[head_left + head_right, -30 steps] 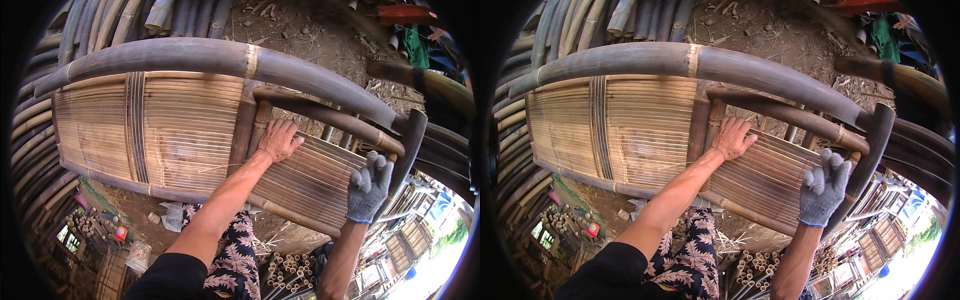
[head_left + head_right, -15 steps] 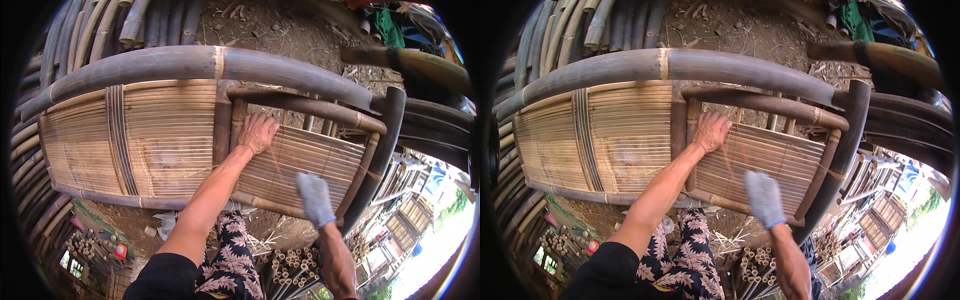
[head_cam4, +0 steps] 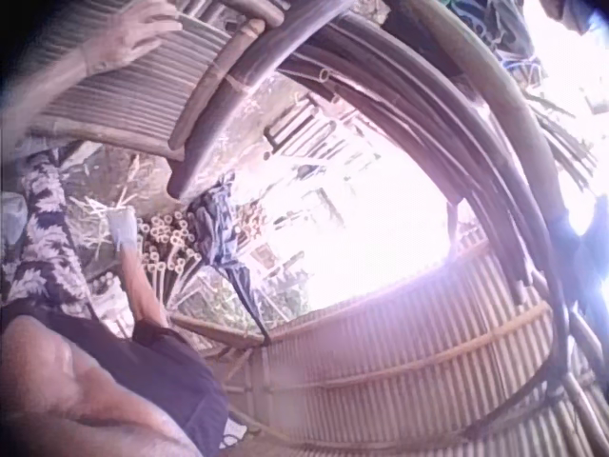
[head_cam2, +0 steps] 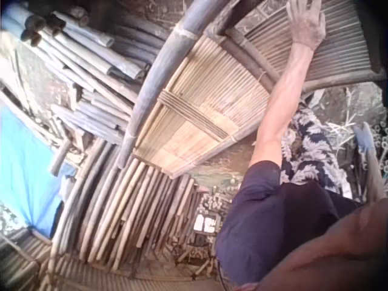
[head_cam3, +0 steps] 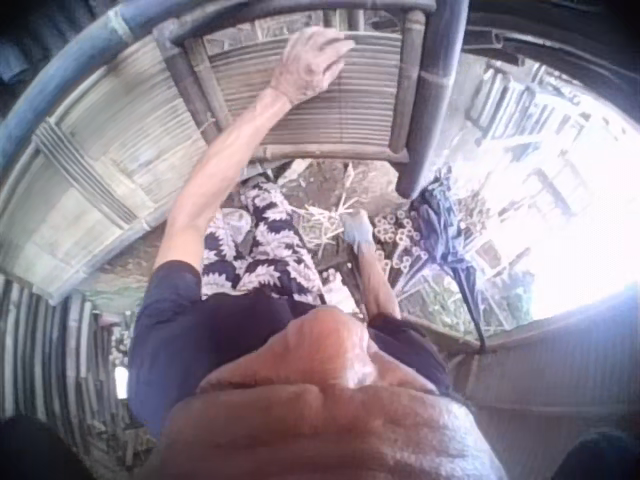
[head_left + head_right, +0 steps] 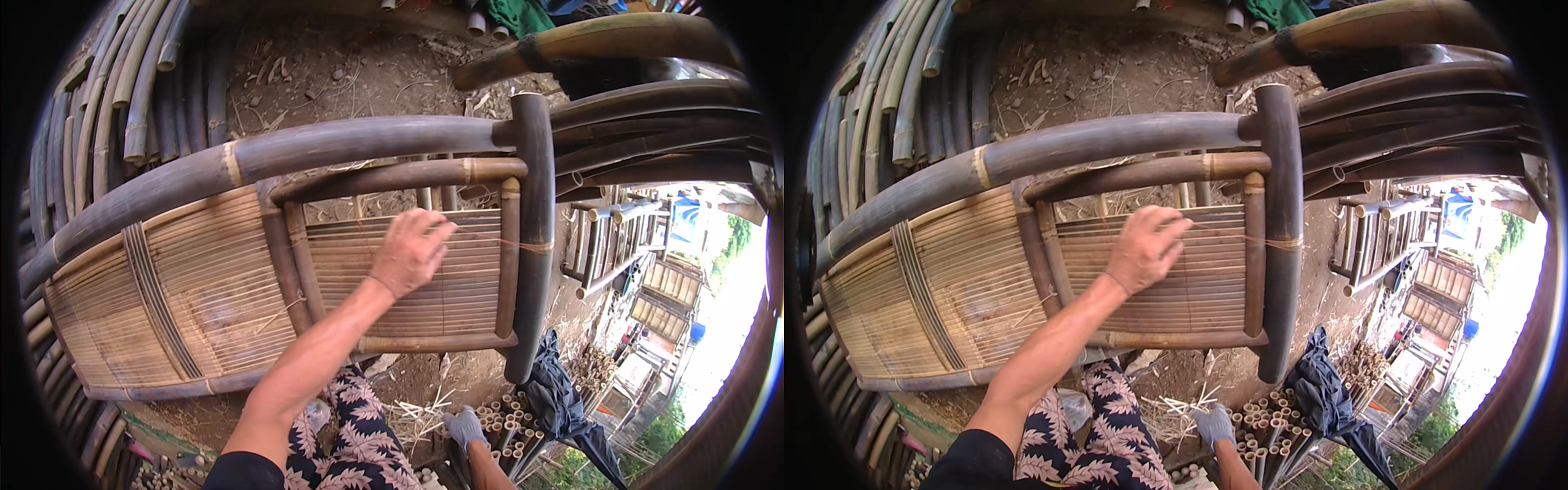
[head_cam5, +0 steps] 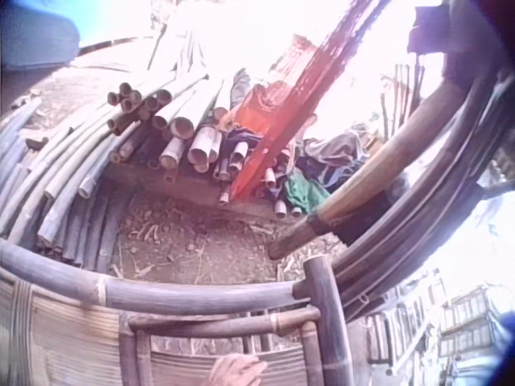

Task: The person constructs a bamboo bench by lashing slats to the frame with string and trimming bamboo pieces with a knife.

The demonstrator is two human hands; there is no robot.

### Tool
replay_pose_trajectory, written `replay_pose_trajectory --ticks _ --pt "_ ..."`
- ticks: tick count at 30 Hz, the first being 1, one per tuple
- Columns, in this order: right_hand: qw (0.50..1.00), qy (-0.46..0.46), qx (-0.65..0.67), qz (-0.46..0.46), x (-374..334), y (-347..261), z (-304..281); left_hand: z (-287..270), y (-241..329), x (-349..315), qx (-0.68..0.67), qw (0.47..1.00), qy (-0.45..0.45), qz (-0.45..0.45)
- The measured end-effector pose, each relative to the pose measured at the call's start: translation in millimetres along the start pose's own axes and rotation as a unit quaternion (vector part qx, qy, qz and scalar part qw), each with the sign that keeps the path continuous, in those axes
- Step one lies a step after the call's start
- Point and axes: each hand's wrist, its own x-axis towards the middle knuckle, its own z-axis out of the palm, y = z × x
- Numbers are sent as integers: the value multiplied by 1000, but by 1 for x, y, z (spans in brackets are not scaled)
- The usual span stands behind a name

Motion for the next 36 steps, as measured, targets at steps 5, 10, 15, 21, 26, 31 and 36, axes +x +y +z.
replay_pose_trajectory --ticks 5,10,15,21,26,31,36 --pt "820 456 27 -343 -2 -113 -185 64 35 43 70 997 4 32" --pt "756 331 -39 -563 47 -202 -298 47 53 39 -39 994 -62 78" --pt "820 235 253 -457 35 -208 -349 11 -6 32 -65 955 127 -260" --pt "668 559 -277 -406 79 -298 -334 22 -35 31 59 917 -135 -370" --pt "782 270 -277 -488 157 -368 -275 41 -66 50 -125 913 -161 -353" --pt "723 167 -331 -582 184 -360 -301 30 -62 60 -133 893 -187 -387" --pt "724 343 -78 -593 82 -326 -288 -8 -43 45 -214 905 -130 -345"
